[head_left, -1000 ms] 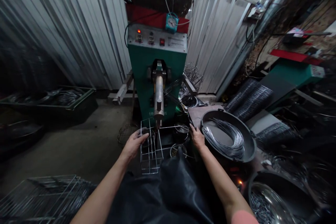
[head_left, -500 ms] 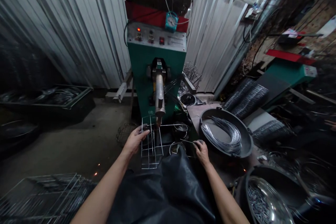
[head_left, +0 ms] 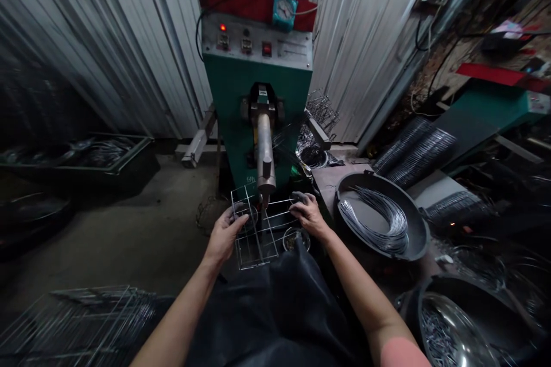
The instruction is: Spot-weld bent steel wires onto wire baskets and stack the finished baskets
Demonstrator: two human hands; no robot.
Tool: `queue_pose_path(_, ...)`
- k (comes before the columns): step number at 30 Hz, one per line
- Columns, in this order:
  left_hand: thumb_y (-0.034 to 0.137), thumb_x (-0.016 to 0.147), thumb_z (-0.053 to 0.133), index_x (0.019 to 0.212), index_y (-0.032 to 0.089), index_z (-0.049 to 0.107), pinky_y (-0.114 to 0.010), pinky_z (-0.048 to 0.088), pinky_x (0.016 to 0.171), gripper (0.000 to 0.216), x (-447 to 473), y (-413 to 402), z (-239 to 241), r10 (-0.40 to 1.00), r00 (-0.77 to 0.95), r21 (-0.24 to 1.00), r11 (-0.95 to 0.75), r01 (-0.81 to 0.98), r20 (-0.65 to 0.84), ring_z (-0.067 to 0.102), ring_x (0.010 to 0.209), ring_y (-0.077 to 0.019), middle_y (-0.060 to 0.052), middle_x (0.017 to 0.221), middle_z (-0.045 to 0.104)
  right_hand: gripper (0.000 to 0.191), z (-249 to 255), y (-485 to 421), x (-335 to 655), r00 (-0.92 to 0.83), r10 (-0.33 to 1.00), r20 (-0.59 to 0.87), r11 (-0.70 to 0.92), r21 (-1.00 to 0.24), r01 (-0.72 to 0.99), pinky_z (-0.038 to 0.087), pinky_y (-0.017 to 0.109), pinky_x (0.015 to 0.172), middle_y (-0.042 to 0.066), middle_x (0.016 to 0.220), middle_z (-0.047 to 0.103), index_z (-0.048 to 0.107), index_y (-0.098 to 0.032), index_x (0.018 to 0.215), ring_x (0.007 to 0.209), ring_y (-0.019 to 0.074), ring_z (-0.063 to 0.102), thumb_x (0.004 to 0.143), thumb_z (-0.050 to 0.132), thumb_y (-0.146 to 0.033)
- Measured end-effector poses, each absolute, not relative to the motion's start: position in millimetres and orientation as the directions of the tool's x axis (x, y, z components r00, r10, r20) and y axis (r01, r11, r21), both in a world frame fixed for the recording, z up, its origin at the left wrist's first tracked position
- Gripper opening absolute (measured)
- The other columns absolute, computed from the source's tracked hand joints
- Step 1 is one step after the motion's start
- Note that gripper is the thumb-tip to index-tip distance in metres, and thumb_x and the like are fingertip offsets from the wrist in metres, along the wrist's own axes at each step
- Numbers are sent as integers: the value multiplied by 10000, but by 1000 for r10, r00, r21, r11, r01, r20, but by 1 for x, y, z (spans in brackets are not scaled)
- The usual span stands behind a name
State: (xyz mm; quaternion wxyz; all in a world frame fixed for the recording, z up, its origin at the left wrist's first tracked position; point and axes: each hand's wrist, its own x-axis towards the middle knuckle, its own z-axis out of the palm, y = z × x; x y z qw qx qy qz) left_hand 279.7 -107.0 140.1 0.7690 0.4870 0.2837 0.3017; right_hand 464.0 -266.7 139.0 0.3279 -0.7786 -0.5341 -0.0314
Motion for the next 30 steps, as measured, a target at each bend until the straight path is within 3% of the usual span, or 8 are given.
queue_pose_path(12,341,484,800,1005,147,607,-200,379,537,589,281,-105,141,760,632,917,349,-194,-155,490,570,-84,23,678,581,135,139,-264,472,407,818,406,-172,-502,848,327,421,968,22,1209,550,670,-253,872,1075,227,366,832,541,-246)
queue_pose_path(30,296,484,797,991,132,617,-191,340,518,563,291,-94,136,756,637,905,364,-221,-148,454,545,-68,24,656,570,126,136,-252,490,378,847,374,-168,-487,857,304,418,972,12,1211,557,656,-248,868,1074,226,359,833,534,-243)
